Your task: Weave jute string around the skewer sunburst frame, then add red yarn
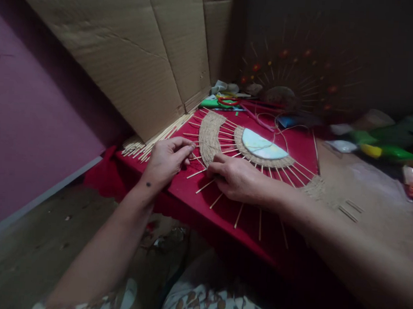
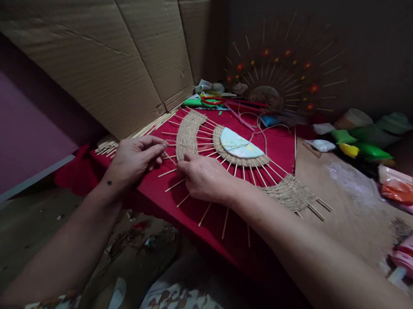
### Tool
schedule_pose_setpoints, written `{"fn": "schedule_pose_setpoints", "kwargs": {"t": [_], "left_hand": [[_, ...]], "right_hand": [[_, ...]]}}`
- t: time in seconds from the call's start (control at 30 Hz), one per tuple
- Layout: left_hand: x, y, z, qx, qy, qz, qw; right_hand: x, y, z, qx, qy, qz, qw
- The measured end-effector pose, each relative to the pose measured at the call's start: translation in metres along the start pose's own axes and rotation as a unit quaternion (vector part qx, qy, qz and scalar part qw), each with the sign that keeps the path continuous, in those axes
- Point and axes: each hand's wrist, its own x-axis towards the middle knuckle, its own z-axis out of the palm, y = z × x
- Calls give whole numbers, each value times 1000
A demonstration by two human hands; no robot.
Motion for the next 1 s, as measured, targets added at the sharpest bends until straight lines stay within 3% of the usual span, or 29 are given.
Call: {"fn": "schedule_pose_setpoints", "kwargs": {"t": [0.2, 0.3, 0.43, 0.57, 0.7, 1.0], "left_hand": [[-2, -7, -5, -42, 22, -15, 999], [-5, -9, -7, 53, 53, 33, 997], [-9, -11, -10, 226, 86, 114, 964], [-9, -13, -10, 249, 70, 94, 961], [-11, -15, -10, 248, 91, 89, 960], [-13, -19, -9, 272, 134, 91, 949]], "right_hand": [[17, 2, 4, 8, 59, 77, 995], [27, 5, 8, -16, 74, 98, 992], [40, 9, 10, -24, 49, 103, 993], [49, 6, 14, -85, 47, 96, 991], [52, 2, 20, -137, 54, 72, 986], [50, -2, 26, -150, 66, 99, 982]]}}
